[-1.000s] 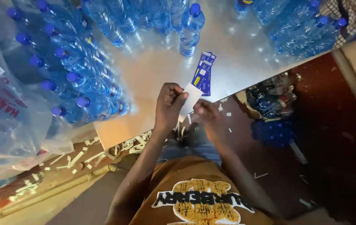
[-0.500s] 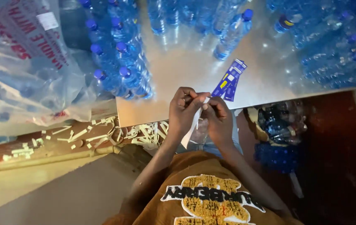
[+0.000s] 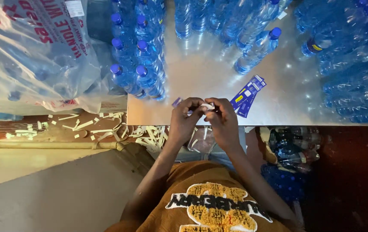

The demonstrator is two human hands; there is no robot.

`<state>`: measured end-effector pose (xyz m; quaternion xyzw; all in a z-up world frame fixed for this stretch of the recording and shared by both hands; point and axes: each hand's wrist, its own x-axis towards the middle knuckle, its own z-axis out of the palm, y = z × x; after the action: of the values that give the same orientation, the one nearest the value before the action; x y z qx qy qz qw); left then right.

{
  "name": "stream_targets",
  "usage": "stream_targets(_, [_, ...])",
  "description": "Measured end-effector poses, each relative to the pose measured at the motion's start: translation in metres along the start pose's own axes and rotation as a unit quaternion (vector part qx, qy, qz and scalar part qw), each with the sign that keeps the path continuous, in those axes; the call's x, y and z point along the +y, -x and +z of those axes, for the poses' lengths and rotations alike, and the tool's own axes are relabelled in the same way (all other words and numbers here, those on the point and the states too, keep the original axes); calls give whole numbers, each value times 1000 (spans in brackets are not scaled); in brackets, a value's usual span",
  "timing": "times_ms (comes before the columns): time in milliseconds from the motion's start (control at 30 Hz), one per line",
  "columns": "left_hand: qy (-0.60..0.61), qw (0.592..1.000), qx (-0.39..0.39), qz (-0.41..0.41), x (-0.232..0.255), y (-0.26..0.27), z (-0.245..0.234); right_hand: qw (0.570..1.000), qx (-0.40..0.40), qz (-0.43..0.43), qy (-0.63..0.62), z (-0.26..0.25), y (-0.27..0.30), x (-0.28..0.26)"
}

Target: Manually applying adhesive labels to plastic water bottles

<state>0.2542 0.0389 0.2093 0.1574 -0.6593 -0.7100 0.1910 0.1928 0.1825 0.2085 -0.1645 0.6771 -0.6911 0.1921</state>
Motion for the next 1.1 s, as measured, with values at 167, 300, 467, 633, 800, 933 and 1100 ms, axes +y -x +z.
stream_targets(167, [37,989,138,-45,48,3,-2,995,93,-29,24,6,-15,20])
stream_targets(300, [140,949,281,30,20,-17,-64,997,65,-31,-12,-6,-12,170])
stream_targets(467, [88,949,274,129,52,-21,-94,798,-216,87,556,-46,51,346])
stream_targets(633, [-1,984,172,50,3,-16,-72,982,-126,84,117,-13,15,130])
stream_targets(800, [-86,992,90,30,-18,-8,-38,996,-13,57,-74,14,-5,56])
stream_targets(933, [-57,998,32,3,10,6,-20,999,42,0,-14,29,0,54])
stream_targets(1100, [123,985,80,-93,-40,16,-22,996,56,-9,-69,47,13,31])
